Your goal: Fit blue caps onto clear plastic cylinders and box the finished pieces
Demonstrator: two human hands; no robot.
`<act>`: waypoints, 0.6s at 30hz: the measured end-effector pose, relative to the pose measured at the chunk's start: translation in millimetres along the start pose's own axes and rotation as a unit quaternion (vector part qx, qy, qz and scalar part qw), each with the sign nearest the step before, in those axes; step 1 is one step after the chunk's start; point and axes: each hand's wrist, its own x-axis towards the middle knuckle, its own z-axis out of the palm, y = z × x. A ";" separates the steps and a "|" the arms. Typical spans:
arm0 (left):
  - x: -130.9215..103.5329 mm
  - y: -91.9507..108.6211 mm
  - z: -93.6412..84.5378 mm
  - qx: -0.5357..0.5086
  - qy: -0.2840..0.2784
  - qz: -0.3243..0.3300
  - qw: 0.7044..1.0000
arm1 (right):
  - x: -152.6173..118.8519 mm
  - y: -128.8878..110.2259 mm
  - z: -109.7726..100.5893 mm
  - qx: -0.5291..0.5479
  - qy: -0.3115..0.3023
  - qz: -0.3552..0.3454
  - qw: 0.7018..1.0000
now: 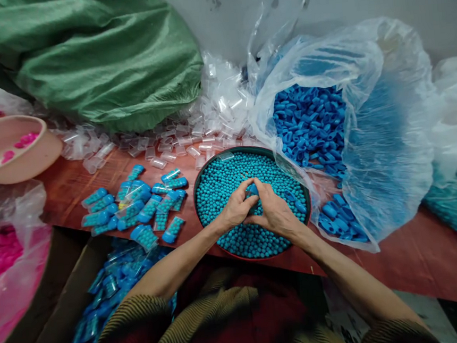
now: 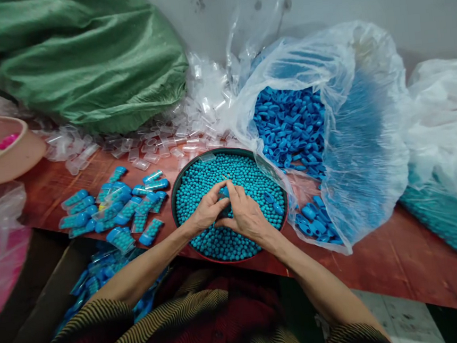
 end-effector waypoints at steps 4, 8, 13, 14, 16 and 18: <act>-0.6 3.9 5.7 -0.031 0.015 -0.001 0.999 | 0.6 -2.6 4.3 -0.058 0.049 -0.002 0.997; -2.3 2.2 10.9 -0.037 0.056 -0.027 0.997 | 2.4 3.3 10.3 -0.067 0.048 -0.027 0.996; 0.3 -10.0 11.2 0.036 0.082 -0.036 0.995 | -1.4 11.3 27.8 -0.049 0.035 0.001 0.998; 1.6 -11.7 10.3 0.050 0.079 -0.034 0.995 | -1.6 11.2 30.1 -0.036 0.033 0.013 0.999; 3.9 -12.3 6.8 0.049 0.064 -0.032 0.996 | -0.4 9.8 31.2 0.002 0.021 0.028 0.999; 3.7 -8.4 -1.1 0.043 0.044 -0.029 0.998 | 2.1 8.5 27.9 0.043 0.000 0.026 0.999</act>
